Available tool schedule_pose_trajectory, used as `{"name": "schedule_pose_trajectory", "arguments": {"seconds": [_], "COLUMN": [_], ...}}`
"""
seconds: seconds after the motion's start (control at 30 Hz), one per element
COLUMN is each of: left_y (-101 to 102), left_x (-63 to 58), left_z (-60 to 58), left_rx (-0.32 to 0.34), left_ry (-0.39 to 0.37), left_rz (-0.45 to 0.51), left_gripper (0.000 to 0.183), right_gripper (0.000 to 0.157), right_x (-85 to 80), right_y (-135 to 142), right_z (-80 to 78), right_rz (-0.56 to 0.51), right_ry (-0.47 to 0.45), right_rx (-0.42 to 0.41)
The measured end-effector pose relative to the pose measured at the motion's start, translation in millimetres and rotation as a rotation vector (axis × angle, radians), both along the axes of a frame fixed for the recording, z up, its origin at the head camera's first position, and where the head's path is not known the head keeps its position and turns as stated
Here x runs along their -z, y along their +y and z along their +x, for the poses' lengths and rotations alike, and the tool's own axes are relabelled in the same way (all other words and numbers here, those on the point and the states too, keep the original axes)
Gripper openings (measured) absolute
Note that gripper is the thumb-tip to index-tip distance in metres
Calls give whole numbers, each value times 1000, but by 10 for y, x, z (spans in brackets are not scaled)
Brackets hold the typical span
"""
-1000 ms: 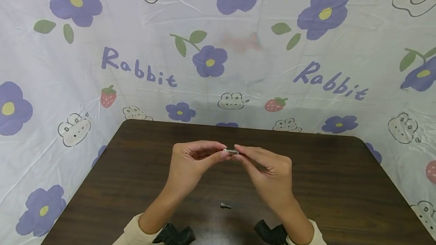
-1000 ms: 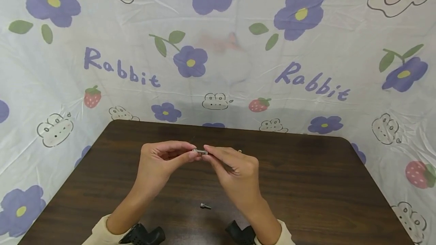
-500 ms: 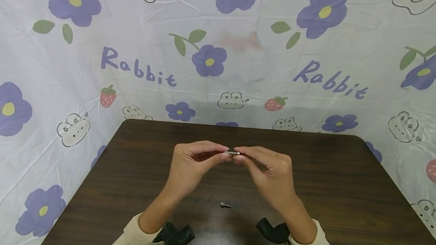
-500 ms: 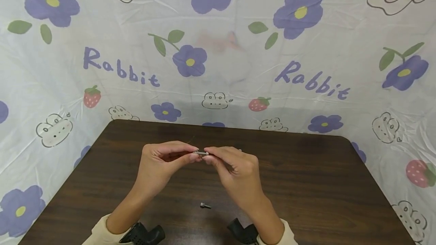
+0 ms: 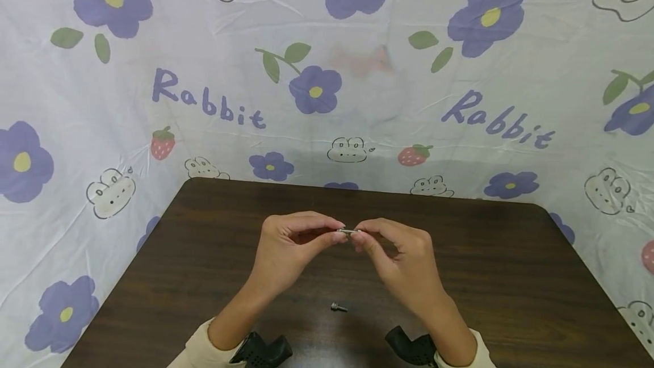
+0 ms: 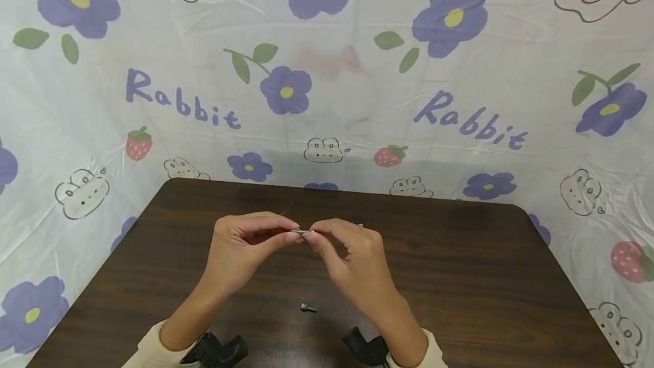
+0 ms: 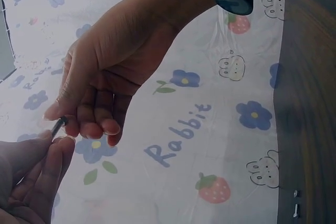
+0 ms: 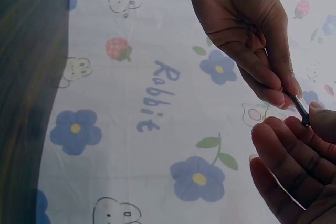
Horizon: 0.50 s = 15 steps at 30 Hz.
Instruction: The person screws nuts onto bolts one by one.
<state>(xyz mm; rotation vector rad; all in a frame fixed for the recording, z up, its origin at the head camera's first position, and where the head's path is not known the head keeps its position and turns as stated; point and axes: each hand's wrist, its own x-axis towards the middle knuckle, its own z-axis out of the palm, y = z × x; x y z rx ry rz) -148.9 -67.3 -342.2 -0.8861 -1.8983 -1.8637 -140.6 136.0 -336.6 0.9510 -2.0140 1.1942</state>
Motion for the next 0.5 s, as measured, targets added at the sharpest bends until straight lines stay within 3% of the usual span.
{"name": "schedule_pose_trajectory", "arguments": {"seconds": [0.2,0.5], "left_y": [6,20], "left_x": [15,3], "left_z": [21,26], "left_rx": [-21,1], "left_ry": [32,83], "left_rz": [-22,-12], "left_gripper": [8,10], "right_gripper": [6,12], "right_x": [18,25], "right_y": [-2,4], "right_z": [9,17], "right_rz": [18,11], "right_ry": [-47,-63], "right_rx": [-5,2]}}
